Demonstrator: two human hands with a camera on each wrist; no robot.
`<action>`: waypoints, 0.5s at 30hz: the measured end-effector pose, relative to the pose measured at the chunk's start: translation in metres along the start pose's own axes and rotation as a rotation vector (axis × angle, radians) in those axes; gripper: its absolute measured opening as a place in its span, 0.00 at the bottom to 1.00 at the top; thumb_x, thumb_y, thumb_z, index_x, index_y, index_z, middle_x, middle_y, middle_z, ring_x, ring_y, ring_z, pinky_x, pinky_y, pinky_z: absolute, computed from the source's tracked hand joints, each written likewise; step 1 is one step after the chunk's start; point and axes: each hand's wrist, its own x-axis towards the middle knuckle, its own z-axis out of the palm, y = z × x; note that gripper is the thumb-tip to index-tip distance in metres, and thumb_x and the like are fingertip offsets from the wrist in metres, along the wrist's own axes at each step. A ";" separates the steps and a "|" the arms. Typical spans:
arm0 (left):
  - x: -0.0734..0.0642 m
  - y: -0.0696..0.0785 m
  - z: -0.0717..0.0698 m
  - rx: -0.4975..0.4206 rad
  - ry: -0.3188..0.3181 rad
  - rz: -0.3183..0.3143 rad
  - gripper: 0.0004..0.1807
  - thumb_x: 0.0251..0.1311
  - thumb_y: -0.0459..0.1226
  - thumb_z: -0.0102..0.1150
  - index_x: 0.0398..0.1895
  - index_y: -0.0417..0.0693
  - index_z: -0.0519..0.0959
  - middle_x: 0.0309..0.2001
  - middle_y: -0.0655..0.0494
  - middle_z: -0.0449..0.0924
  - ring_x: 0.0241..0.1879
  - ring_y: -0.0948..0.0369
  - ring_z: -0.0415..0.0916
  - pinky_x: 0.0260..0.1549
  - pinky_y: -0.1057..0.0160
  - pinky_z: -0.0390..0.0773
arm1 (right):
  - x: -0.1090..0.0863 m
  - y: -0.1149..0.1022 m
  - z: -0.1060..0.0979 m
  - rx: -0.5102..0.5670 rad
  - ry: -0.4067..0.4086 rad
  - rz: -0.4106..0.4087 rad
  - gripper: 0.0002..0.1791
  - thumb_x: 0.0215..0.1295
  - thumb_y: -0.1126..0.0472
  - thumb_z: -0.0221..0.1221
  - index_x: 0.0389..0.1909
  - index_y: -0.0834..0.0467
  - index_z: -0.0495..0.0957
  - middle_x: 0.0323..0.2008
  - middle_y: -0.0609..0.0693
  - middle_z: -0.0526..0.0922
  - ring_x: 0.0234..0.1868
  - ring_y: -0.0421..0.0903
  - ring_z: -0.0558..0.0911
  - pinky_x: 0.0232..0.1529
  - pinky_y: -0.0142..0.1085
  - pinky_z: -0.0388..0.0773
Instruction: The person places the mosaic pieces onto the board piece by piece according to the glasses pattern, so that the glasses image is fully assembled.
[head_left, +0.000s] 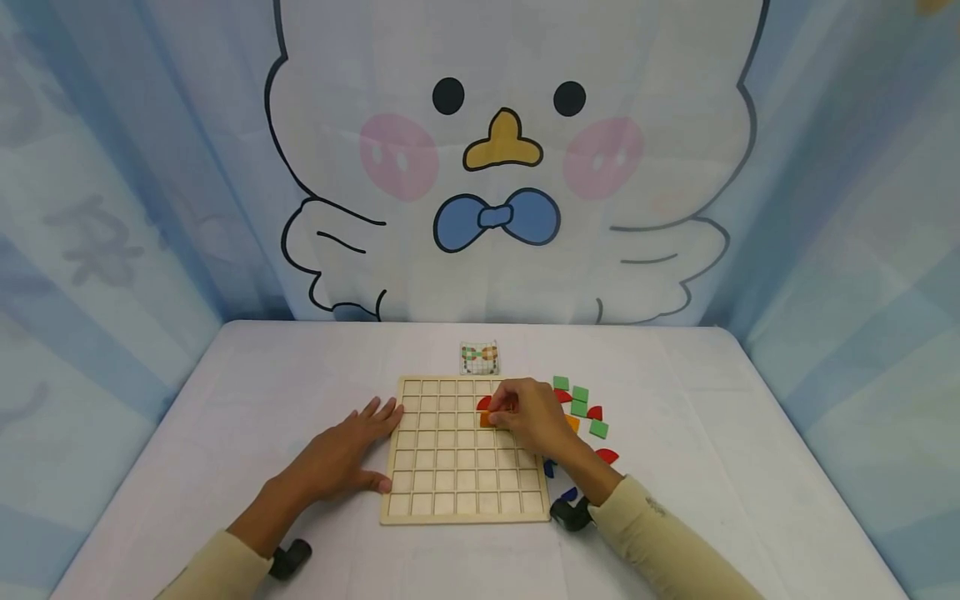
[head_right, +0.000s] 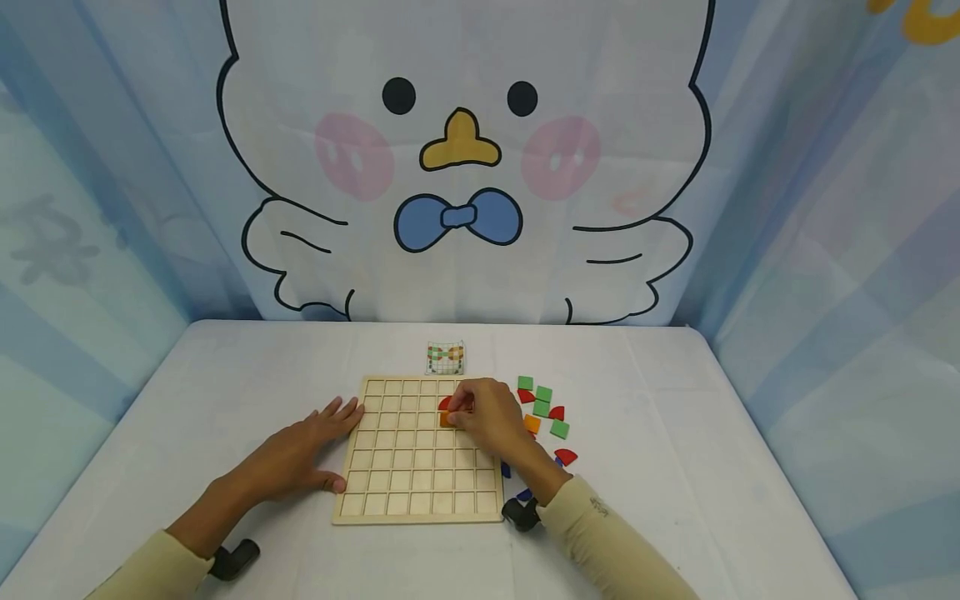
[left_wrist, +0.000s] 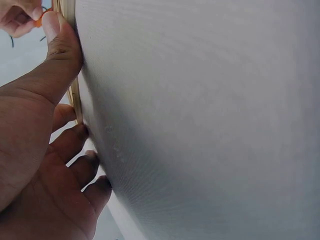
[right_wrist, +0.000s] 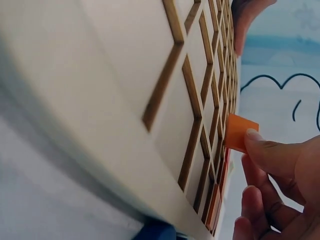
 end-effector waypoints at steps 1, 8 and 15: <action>0.000 0.000 0.000 0.002 0.003 0.006 0.63 0.49 0.57 0.79 0.85 0.49 0.57 0.86 0.47 0.52 0.85 0.40 0.49 0.76 0.31 0.62 | 0.000 -0.001 0.001 -0.002 -0.001 0.001 0.10 0.63 0.61 0.76 0.29 0.47 0.84 0.26 0.39 0.83 0.29 0.39 0.78 0.32 0.32 0.75; 0.000 -0.001 0.000 0.000 0.007 0.014 0.62 0.49 0.57 0.79 0.85 0.50 0.57 0.86 0.48 0.52 0.85 0.40 0.49 0.77 0.31 0.62 | 0.003 -0.006 0.004 -0.040 -0.013 0.019 0.09 0.65 0.60 0.74 0.30 0.47 0.83 0.27 0.40 0.82 0.30 0.40 0.78 0.34 0.34 0.76; 0.001 -0.001 0.000 0.002 0.006 0.016 0.63 0.49 0.57 0.79 0.85 0.50 0.57 0.85 0.48 0.53 0.85 0.41 0.50 0.78 0.32 0.62 | 0.006 -0.009 0.008 -0.091 -0.035 0.045 0.08 0.65 0.60 0.75 0.30 0.48 0.85 0.29 0.40 0.83 0.32 0.39 0.79 0.39 0.35 0.77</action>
